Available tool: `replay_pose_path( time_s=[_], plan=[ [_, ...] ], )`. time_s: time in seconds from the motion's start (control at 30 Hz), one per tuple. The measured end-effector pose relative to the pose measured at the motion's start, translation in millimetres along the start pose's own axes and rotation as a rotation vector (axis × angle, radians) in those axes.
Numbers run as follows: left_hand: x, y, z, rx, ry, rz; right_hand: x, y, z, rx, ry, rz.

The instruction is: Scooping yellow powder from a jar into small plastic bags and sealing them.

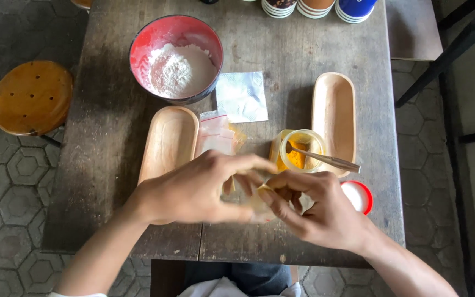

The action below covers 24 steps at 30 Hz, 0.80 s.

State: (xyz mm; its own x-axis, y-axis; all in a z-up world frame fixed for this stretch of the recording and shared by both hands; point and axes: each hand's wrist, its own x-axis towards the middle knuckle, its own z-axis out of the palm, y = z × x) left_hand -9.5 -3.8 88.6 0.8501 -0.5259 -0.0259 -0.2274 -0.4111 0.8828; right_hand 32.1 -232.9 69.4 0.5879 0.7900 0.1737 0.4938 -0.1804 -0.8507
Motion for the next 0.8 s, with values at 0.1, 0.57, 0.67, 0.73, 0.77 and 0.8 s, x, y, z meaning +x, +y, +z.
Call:
replay_pose_path(
  time_s=[0.1,0.57,0.67,0.73,0.77,0.8],
  plan=[
    [12.7,-7.9,2.4,-0.102,-0.004,-0.051,-4.9,4.7,-3.6,0.079,0.030,0.107],
    [-4.3,-22.5,6.8,-0.420,0.194,-0.155,-13.7,7.2,9.3,0.207,0.224,0.104],
    [-7.1,-15.4,1.7,-0.335,0.099,-0.072,-14.0,4.9,10.4,0.194,0.220,0.125],
    [-8.2,-13.0,2.9,-0.270,0.123,-0.028,-14.3,6.9,10.9,0.124,0.175,0.077],
    [-9.7,-12.0,3.8,-0.214,0.141,0.002,-14.9,7.9,12.1,0.065,0.130,0.041],
    [-8.3,-10.8,5.1,-0.208,0.145,0.006,-14.3,8.2,14.4,0.061,0.130,0.034]
  ],
)
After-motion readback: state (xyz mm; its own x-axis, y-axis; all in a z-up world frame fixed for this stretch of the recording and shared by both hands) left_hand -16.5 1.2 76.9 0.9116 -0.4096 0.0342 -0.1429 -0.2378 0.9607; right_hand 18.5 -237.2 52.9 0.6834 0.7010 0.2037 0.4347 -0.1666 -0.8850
